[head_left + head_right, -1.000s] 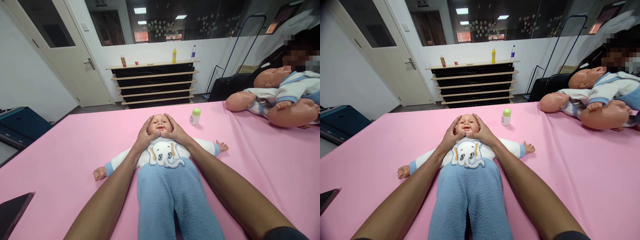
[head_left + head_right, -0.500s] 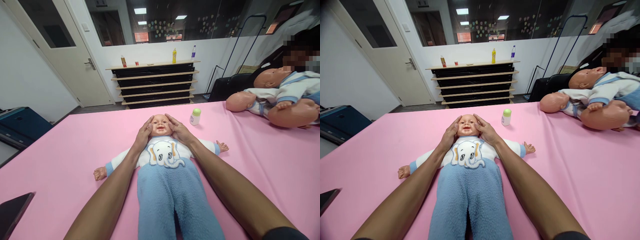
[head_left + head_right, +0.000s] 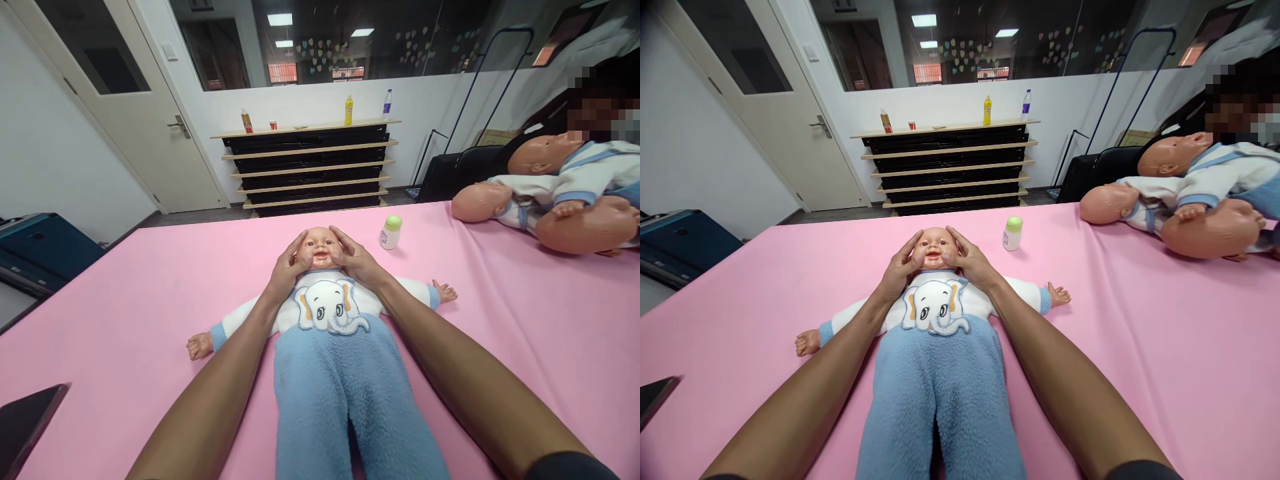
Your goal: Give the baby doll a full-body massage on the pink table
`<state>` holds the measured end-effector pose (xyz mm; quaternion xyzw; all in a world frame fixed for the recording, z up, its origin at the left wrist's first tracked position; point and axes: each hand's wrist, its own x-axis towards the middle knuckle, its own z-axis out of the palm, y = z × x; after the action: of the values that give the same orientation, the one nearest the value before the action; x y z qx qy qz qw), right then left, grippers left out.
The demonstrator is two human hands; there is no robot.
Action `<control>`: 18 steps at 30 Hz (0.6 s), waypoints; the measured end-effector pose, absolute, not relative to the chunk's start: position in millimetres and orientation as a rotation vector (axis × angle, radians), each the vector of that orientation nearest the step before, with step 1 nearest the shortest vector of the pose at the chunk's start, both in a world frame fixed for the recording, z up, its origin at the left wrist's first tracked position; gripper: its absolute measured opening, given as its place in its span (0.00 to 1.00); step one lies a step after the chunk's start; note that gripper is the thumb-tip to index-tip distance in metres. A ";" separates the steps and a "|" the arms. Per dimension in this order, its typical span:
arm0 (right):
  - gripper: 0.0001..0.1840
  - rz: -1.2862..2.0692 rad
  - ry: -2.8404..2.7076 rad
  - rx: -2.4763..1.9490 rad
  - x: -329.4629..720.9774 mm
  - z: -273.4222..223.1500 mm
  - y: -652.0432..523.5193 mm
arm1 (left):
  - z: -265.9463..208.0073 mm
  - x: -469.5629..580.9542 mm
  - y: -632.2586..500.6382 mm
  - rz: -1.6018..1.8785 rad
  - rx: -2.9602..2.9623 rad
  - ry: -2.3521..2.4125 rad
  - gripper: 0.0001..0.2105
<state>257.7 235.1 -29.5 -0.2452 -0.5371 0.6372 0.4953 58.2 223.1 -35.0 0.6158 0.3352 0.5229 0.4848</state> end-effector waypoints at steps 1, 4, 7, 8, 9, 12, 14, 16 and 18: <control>0.50 1.584 -1.261 -0.566 257.3 -29.2 235.1 | -35.0 57.9 223.6 1.268 1.487 0.805 0.36; 0.46 1.654 -1.167 -0.524 256.3 -28.0 234.7 | -36.3 57.7 225.4 1.265 1.474 0.803 0.34; 0.41 1.650 -1.139 -0.512 255.4 -29.5 236.1 | -39.5 58.3 228.1 1.283 1.425 0.783 0.31; 0.39 1.634 -1.140 -0.510 255.1 -31.0 237.2 | -40.7 58.6 229.2 1.297 1.416 0.781 0.29; 0.38 1.614 -1.145 -0.513 254.7 -32.9 238.6 | -41.8 58.7 230.3 1.316 1.412 0.783 0.28; 0.35 1.557 -1.176 -0.545 253.6 -39.4 243.5 | -44.5 58.8 233.5 1.347 1.433 0.803 0.27; 0.34 1.520 -1.208 -0.582 253.5 -43.1 246.7 | -46.0 58.8 235.4 1.355 1.453 0.806 0.27; 0.34 1.456 -1.249 -0.635 254.0 -45.5 249.3 | -47.8 59.1 237.0 1.387 1.488 0.828 0.26; 0.32 1.355 -1.291 -0.697 254.6 -46.8 251.2 | -49.9 59.6 238.5 1.444 1.525 0.881 0.26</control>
<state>254.6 251.2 -46.8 -0.2935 -0.5436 0.5702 0.5415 59.6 238.5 -49.9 0.6081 0.3514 0.5757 0.4187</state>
